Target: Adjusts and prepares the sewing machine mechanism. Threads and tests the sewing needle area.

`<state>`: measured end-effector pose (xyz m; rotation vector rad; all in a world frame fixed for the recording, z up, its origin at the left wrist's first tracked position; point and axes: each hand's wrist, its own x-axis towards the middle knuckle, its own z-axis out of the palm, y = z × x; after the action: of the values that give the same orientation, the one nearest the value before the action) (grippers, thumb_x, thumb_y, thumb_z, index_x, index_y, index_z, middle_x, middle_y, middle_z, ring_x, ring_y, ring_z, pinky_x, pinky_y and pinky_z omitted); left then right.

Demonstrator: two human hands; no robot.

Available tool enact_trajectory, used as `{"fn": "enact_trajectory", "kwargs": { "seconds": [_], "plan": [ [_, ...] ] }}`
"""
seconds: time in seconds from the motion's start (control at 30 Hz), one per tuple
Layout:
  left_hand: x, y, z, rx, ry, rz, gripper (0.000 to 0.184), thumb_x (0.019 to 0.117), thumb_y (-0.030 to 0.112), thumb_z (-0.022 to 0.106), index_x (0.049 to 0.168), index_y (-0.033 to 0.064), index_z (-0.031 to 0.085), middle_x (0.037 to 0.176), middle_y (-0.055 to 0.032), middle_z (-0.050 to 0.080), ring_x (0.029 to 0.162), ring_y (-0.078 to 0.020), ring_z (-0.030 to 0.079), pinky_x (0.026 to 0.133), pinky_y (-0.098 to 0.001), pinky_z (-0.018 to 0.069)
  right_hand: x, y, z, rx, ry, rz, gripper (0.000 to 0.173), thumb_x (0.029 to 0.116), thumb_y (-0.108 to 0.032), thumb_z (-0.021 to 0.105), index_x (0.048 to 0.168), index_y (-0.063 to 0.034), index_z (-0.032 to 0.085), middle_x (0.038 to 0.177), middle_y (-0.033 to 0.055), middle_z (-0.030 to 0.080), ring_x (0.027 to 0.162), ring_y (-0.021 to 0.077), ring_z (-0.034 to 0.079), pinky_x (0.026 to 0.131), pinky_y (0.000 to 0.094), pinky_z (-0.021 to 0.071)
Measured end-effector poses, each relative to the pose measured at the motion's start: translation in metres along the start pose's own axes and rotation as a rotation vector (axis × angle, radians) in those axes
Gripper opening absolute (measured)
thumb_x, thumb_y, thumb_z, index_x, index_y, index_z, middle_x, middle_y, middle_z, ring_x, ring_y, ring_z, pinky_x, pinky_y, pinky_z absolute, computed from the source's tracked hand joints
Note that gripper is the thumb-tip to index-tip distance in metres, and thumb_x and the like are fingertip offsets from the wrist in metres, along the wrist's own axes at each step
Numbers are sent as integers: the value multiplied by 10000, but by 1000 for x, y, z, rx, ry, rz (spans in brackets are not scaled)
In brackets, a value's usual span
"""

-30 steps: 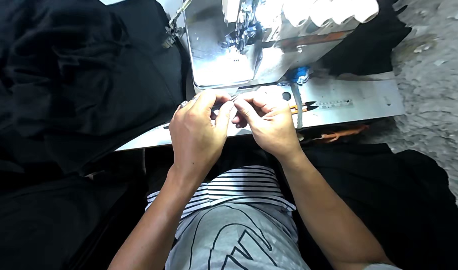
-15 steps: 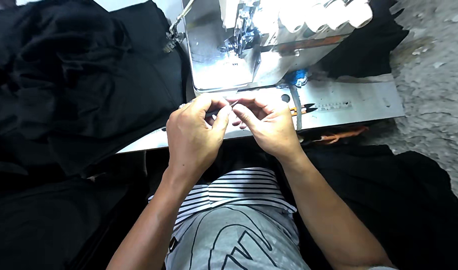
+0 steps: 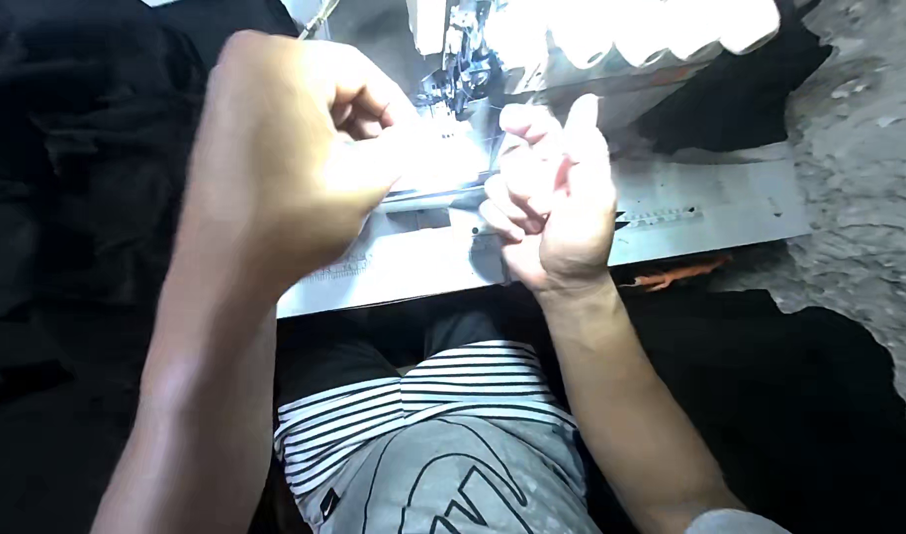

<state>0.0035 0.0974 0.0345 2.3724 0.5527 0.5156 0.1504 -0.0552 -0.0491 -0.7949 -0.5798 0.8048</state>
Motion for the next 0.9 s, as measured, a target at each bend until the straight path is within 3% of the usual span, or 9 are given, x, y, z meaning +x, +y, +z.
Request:
{"fn": "enact_trajectory", "kwargs": {
  "seconds": [0.03, 0.07, 0.13, 0.23, 0.33, 0.47, 0.9],
  "plan": [
    [10, -5, 4, 66, -5, -33, 67, 904, 277, 689, 932, 231, 729, 801, 140, 661, 670, 70, 588, 605, -151, 495, 6, 3, -5, -259, 72, -126, 441, 1113, -167, 226, 1150, -20, 641, 579, -78, 362, 439, 38, 317, 409, 194, 312],
    [20, -9, 10, 124, -13, -71, 83, 907, 307, 682, 908, 242, 733, 782, 129, 652, 671, 41, 579, 609, -208, 479, 10, 5, -11, -502, 106, -237, 353, 1077, -83, 331, 1115, 1, 672, 620, -71, 417, 471, 35, 342, 428, 199, 318],
    [35, -12, 23, 207, -32, -115, 125, 903, 354, 645, 874, 260, 722, 796, 102, 643, 725, -27, 591, 640, -321, 471, 16, 6, -20, -845, 100, -394, 265, 1039, -49, 450, 1087, 15, 703, 704, -79, 522, 544, -9, 404, 488, 177, 355],
    [44, -14, 34, 257, -40, -139, 171, 900, 387, 608, 889, 252, 712, 880, 64, 650, 836, -91, 610, 717, -396, 476, 22, 9, -25, -1057, 109, -462, 129, 1014, -82, 602, 1018, -15, 712, 734, -74, 599, 586, -45, 468, 528, 152, 401],
    [47, -18, 40, 268, -40, -136, 212, 912, 414, 597, 891, 231, 703, 898, 54, 645, 837, -86, 608, 710, -379, 475, 26, 16, -32, -1059, 109, -481, 111, 1002, -82, 636, 974, -15, 720, 769, -38, 664, 619, -30, 538, 554, 167, 446],
    [46, -18, 36, 238, -58, -157, 191, 903, 402, 611, 853, 237, 693, 816, 72, 621, 765, -68, 589, 673, -367, 465, 27, 21, -35, -996, 110, -497, 127, 1013, -71, 618, 935, -16, 702, 791, -20, 663, 612, -13, 533, 532, 170, 438],
    [49, -18, 37, 257, -64, -180, 207, 913, 413, 602, 889, 231, 697, 853, 60, 626, 792, -80, 592, 692, -367, 465, 28, 19, -36, -937, 79, -469, 116, 1015, -54, 606, 956, -3, 693, 811, -12, 680, 602, 8, 591, 516, 184, 510]
  ]
}}
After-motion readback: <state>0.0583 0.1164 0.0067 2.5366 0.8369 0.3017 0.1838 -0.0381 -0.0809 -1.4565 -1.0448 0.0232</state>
